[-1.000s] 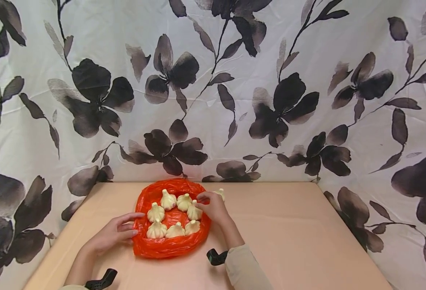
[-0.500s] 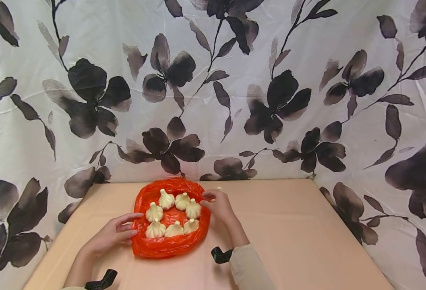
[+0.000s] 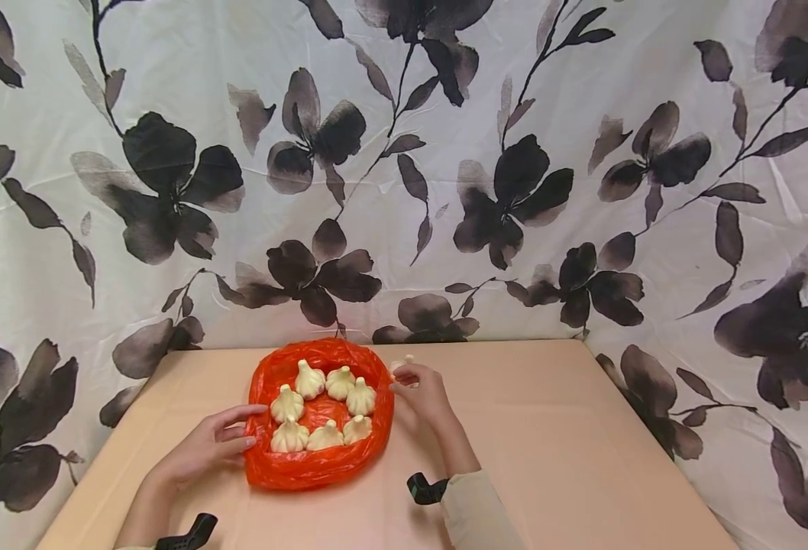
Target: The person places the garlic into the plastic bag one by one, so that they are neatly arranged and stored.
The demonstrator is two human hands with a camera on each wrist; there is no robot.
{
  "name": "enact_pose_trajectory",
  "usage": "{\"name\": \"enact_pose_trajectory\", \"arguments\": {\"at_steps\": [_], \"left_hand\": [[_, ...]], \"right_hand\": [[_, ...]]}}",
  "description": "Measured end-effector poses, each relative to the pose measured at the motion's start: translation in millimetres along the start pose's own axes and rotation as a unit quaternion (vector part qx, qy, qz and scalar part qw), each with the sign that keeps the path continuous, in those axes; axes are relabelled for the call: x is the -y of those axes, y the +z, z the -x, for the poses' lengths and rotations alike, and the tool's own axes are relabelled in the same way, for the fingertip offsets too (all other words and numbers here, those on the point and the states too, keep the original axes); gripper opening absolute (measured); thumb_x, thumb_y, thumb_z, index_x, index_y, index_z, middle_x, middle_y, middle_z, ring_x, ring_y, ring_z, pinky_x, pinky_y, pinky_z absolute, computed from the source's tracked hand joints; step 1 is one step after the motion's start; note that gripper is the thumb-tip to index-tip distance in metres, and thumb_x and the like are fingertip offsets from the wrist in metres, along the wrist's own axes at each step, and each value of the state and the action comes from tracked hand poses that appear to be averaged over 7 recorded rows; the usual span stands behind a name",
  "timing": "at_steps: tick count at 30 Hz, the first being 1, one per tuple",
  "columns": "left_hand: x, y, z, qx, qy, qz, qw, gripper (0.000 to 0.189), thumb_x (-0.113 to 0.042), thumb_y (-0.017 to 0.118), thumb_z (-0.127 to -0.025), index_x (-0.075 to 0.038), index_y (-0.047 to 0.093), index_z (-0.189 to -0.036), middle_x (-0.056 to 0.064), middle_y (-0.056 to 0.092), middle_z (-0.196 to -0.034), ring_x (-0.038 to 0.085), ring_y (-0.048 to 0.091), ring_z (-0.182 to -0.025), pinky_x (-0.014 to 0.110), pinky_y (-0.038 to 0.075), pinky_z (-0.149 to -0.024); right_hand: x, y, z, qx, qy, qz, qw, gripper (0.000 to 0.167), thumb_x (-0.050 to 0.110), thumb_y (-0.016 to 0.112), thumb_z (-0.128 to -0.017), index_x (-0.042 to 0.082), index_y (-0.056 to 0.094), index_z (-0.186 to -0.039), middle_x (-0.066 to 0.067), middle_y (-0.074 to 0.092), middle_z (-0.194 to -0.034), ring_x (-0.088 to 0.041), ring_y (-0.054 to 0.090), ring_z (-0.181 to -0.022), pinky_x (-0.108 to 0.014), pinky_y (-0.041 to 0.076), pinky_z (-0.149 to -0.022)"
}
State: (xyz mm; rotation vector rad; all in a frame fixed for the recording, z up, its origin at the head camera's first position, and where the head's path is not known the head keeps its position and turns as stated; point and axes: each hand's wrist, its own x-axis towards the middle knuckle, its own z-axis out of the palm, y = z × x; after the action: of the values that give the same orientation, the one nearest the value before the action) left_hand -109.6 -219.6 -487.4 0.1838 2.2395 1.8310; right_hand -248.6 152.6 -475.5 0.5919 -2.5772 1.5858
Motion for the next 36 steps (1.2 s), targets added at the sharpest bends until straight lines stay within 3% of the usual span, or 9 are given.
{"name": "enact_pose_trajectory", "arguments": {"at_steps": [5, 11, 18, 24, 30, 36], "left_hand": [[2.2, 0.7, -1.1, 0.005, -0.007, 0.001, 1.0, 0.059, -0.014, 0.062, -0.094, -0.004, 0.036, -0.146, 0.017, 0.066, -0.106, 0.02, 0.068, -0.092, 0.042, 0.06, -0.073], [4.7, 0.1, 0.9, 0.003, -0.009, 0.002, 1.0, 0.058, -0.014, 0.061, -0.094, -0.005, 0.036, -0.146, 0.026, 0.06, -0.123, 0.019, 0.067, -0.097, 0.04, 0.06, -0.074], [3.8, 0.2, 0.2, -0.003, -0.014, 0.001, 0.9999, 0.057, -0.016, 0.061, -0.095, -0.005, 0.037, -0.146, 0.026, 0.059, -0.124, 0.02, 0.067, -0.097, 0.041, 0.06, -0.074], [-0.1, -2.0, -1.8, -0.009, -0.009, -0.004, 0.9999, 0.054, -0.018, 0.058, -0.096, -0.005, 0.039, -0.145, 0.03, 0.049, -0.136, 0.022, 0.068, -0.098, 0.042, 0.06, -0.074], [-0.7, -6.5, 1.5, -0.028, -0.013, -0.01, 0.9995, 0.054, -0.019, 0.059, -0.096, -0.003, 0.04, -0.144, 0.032, 0.045, -0.137, 0.019, 0.069, -0.093, 0.042, 0.06, -0.074], [1.1, -6.8, 6.1, -0.018, -0.006, -0.005, 0.9998, 0.054, -0.016, 0.057, -0.097, 0.001, 0.037, -0.144, 0.035, 0.042, -0.138, 0.018, 0.068, -0.096, 0.043, 0.06, -0.076]], "right_hand": [[-10.3, -7.4, 2.9, -0.011, 0.025, 0.009, 0.9996, 0.018, 0.008, 0.076, -0.082, 0.003, 0.072, -0.099, -0.01, 0.073, -0.094, -0.022, 0.068, -0.086, -0.035, 0.058, -0.08], [-19.1, -13.4, 4.1, -0.026, 0.043, 0.012, 0.9987, 0.02, 0.006, 0.075, -0.082, 0.001, 0.072, -0.1, -0.01, 0.073, -0.092, -0.023, 0.068, -0.087, -0.036, 0.058, -0.081], [-26.4, -21.0, 2.8, -0.034, 0.048, 0.021, 0.998, 0.021, 0.008, 0.075, -0.082, 0.002, 0.072, -0.102, -0.009, 0.073, -0.092, -0.023, 0.067, -0.088, -0.037, 0.057, -0.082], [-29.1, -28.7, 0.0, -0.036, 0.051, 0.021, 0.9978, 0.025, 0.01, 0.076, -0.082, 0.002, 0.072, -0.105, -0.011, 0.072, -0.095, -0.025, 0.067, -0.09, -0.039, 0.057, -0.084], [-32.9, -32.6, -5.4, -0.034, 0.033, 0.017, 0.9987, 0.027, 0.006, 0.076, -0.08, 0.0, 0.071, -0.106, -0.015, 0.072, -0.096, -0.027, 0.069, -0.089, -0.032, 0.057, -0.081], [-35.5, -30.6, -10.1, -0.037, 0.037, 0.002, 0.9986, 0.029, 0.003, 0.076, -0.079, -0.003, 0.069, -0.107, -0.017, 0.072, -0.096, -0.025, 0.069, -0.087, -0.024, 0.055, -0.078]]}}
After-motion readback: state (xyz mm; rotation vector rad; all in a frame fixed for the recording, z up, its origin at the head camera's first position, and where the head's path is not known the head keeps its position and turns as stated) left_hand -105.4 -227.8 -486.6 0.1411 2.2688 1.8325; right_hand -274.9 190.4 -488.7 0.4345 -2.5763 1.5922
